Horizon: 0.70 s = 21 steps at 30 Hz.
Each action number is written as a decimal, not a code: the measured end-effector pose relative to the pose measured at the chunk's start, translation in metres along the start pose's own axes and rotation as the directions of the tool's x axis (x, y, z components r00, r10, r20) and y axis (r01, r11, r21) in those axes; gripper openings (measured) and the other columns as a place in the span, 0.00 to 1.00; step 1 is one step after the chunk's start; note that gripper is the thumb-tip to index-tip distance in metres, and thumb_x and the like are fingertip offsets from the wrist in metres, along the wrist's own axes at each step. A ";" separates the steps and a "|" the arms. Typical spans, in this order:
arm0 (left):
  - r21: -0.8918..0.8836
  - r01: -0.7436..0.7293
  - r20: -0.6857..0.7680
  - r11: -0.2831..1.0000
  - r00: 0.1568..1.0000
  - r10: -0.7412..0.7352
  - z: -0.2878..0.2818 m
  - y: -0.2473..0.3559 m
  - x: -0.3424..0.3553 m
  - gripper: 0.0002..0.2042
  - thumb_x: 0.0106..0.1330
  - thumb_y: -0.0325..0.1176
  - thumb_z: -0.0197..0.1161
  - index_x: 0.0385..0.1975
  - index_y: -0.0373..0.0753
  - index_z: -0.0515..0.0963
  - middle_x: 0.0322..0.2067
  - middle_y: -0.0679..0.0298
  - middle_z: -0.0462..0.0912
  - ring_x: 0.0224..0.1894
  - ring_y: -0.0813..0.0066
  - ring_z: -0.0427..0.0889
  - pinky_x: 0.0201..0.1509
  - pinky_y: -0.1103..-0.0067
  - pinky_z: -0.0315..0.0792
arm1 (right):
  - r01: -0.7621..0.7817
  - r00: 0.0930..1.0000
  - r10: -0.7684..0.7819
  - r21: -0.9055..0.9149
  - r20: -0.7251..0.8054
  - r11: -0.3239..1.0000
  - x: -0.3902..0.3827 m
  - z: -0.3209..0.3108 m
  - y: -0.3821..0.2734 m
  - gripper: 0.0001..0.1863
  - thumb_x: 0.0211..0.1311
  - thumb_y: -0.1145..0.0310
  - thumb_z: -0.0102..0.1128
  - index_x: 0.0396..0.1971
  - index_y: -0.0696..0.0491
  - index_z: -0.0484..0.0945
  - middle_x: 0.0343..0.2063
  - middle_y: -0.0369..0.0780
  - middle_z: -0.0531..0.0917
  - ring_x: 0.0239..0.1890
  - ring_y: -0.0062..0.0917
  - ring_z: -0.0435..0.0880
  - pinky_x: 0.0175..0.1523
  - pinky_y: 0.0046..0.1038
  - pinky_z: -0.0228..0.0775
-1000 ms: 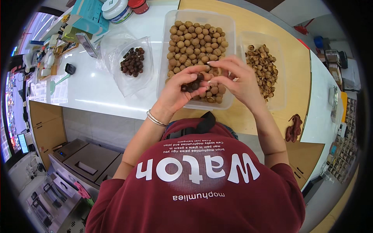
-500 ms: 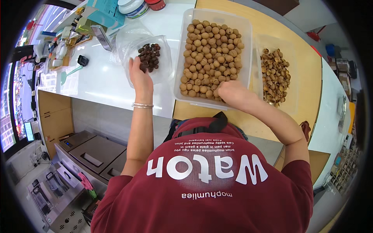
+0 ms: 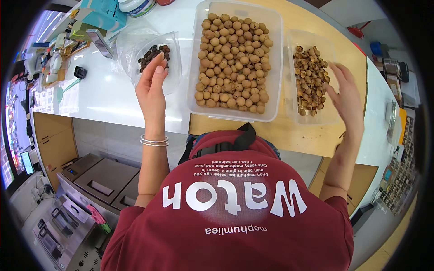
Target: Shelling and pitting small round fruits, sorting the shells, seeds, and fruit into different containers.
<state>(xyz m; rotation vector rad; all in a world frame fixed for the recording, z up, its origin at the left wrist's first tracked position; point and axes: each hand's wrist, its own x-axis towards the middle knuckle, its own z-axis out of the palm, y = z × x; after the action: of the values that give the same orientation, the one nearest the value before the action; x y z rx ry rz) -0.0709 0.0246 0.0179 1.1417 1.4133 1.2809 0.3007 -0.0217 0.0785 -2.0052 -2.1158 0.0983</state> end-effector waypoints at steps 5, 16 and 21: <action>-0.152 -0.034 0.055 0.988 0.998 0.043 0.026 0.011 0.001 0.13 0.64 0.30 0.49 0.45 0.31 0.71 0.41 0.58 0.76 0.39 0.74 0.78 0.43 0.81 0.72 | 0.284 0.867 -0.417 0.418 0.272 0.863 0.048 0.073 -0.103 0.13 0.51 0.69 0.53 0.39 0.55 0.74 0.34 0.42 0.76 0.39 0.35 0.75 0.44 0.32 0.69; -0.145 0.312 0.275 0.939 0.924 -0.265 0.031 0.001 -0.025 0.14 0.64 0.34 0.50 0.45 0.33 0.71 0.35 0.60 0.77 0.34 0.78 0.77 0.38 0.83 0.73 | 0.265 0.884 -0.423 0.533 0.200 0.804 0.080 0.114 -0.124 0.12 0.46 0.71 0.60 0.32 0.56 0.71 0.23 0.42 0.78 0.26 0.32 0.78 0.31 0.30 0.71; -0.346 0.484 0.464 0.804 0.833 -0.301 0.058 0.011 -0.039 0.11 0.61 0.31 0.56 0.39 0.32 0.72 0.34 0.63 0.78 0.33 0.80 0.77 0.35 0.85 0.73 | 0.261 0.946 -0.323 0.610 -0.009 0.748 0.037 0.056 -0.138 0.13 0.45 0.73 0.58 0.32 0.55 0.67 0.27 0.41 0.74 0.29 0.34 0.77 0.31 0.32 0.69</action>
<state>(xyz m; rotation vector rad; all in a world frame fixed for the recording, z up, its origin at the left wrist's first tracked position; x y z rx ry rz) -0.0056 -0.0031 0.0257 0.6727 0.9210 0.9372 0.1525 0.0124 0.0564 -1.2996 -2.0639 0.7363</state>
